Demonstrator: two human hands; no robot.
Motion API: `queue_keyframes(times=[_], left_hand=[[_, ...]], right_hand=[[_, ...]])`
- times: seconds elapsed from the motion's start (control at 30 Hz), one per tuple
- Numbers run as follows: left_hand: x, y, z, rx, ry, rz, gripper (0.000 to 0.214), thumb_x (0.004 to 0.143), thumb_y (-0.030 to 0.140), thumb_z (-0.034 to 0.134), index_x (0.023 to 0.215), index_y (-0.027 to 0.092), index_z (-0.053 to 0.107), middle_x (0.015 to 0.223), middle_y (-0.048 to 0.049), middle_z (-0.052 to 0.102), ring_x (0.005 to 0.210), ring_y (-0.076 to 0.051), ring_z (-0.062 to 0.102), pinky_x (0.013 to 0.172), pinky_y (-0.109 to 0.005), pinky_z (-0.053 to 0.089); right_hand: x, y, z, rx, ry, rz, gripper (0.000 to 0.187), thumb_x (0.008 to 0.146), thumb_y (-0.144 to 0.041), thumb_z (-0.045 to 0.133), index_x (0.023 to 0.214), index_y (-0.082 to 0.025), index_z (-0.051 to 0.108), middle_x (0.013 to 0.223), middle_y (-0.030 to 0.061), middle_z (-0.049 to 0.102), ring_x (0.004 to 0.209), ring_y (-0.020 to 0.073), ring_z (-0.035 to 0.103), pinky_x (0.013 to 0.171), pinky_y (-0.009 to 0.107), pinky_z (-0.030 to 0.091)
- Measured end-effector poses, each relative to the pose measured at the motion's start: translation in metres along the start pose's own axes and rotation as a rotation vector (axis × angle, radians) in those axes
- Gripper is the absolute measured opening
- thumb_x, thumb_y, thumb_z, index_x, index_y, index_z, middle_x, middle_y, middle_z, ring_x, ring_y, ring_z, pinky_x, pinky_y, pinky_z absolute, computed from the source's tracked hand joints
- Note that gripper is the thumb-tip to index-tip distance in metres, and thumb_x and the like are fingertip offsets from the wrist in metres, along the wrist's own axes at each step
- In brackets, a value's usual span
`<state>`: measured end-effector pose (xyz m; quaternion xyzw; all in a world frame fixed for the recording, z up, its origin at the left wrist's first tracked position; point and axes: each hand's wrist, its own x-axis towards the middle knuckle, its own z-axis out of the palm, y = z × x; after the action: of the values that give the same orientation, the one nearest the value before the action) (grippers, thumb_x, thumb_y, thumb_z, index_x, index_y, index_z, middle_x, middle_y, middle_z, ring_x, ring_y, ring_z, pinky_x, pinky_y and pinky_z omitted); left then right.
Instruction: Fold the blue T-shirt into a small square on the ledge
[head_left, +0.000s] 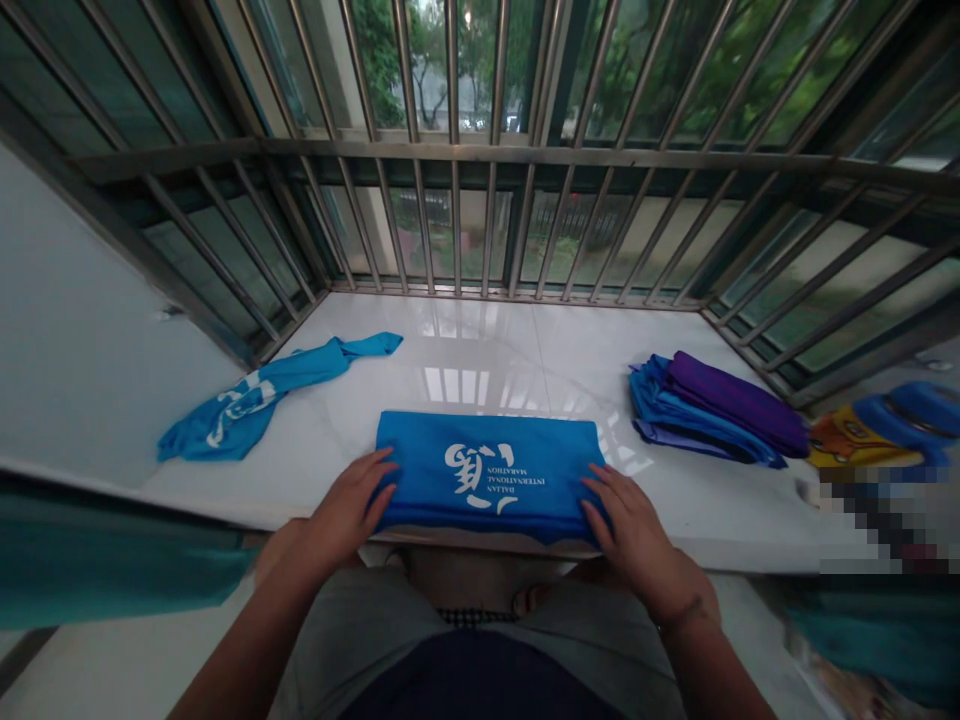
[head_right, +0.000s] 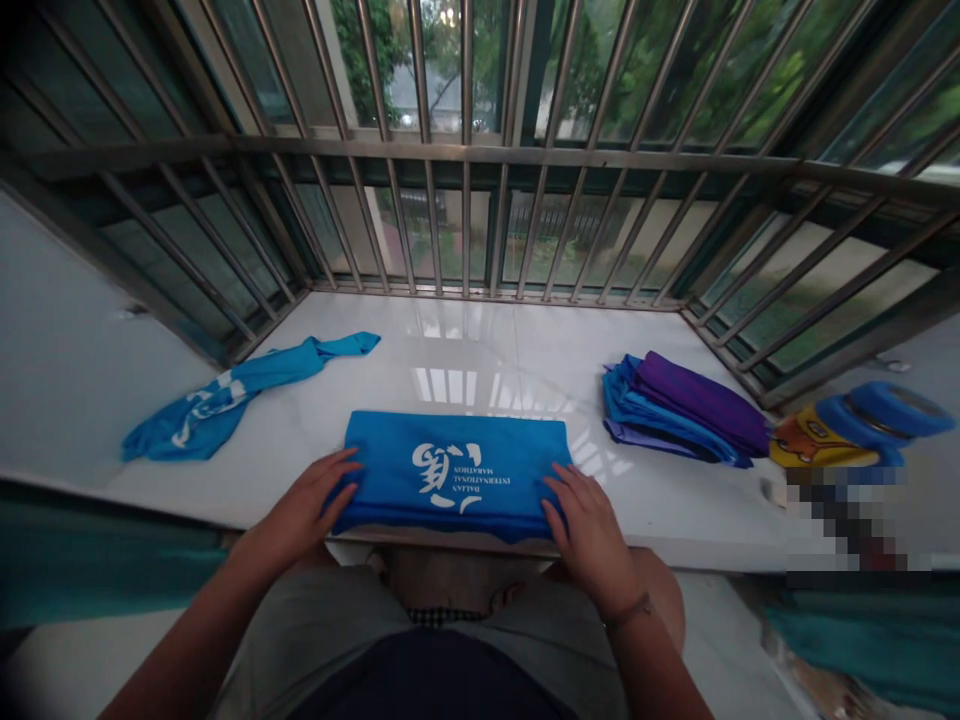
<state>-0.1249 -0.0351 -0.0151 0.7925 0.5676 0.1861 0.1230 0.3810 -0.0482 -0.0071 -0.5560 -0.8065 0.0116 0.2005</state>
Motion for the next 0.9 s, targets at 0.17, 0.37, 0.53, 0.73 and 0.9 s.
queue_keyframes(times=[0.17,0.37,0.53,0.73,0.9], left_hand=[[0.031,0.019,0.025,0.111,-0.181,0.104,0.071,0.096,0.058,0.074,0.162,0.035,0.058,0.175,-0.0104,0.046,0.16,-0.041,0.044,0.133,-0.065,0.034],[0.041,0.0,0.04,0.157,-0.188,0.14,0.068,0.107,0.056,0.06,0.171,0.039,0.043,0.182,-0.0075,0.032,0.168,-0.041,0.028,0.133,-0.072,0.023],[0.079,-0.012,0.042,0.185,-0.174,0.178,0.065,0.11,0.059,0.053,0.171,0.04,0.042,0.182,-0.0059,0.031,0.169,-0.041,0.027,0.133,-0.072,0.023],[0.144,-0.007,0.039,0.245,-0.175,0.127,0.063,0.109,0.053,0.058,0.168,0.034,0.05,0.18,-0.0103,0.035,0.167,-0.042,0.032,0.132,-0.072,0.026],[0.121,0.003,0.049,0.273,-0.102,0.235,0.056,0.111,0.047,0.056,0.166,0.036,0.053,0.179,-0.0072,0.039,0.166,-0.038,0.035,0.133,-0.069,0.025]], right_hand=[[0.025,-0.014,0.023,-0.049,-0.128,-0.046,0.047,0.111,-0.046,0.051,0.15,-0.027,0.067,0.172,0.0101,0.049,0.161,0.0377,0.043,0.128,0.065,0.039],[0.013,0.003,0.038,-0.11,-0.204,0.074,0.056,0.114,-0.049,0.044,0.165,-0.03,0.054,0.177,0.01,0.042,0.161,0.0367,0.043,0.127,0.066,0.039],[0.046,0.018,0.042,-0.157,-0.319,0.122,0.058,0.115,-0.047,0.038,0.172,-0.033,0.043,0.181,0.0075,0.032,0.167,0.0344,0.033,0.13,0.067,0.032],[0.116,0.026,0.034,-0.218,-0.404,0.233,0.058,0.116,-0.042,0.037,0.173,-0.032,0.04,0.182,0.0057,0.029,0.168,0.0339,0.03,0.13,0.065,0.034],[0.109,0.027,0.032,-0.278,-0.346,0.314,0.055,0.117,-0.04,0.037,0.171,-0.035,0.046,0.181,0.0088,0.033,0.164,0.0355,0.037,0.126,0.061,0.04]])
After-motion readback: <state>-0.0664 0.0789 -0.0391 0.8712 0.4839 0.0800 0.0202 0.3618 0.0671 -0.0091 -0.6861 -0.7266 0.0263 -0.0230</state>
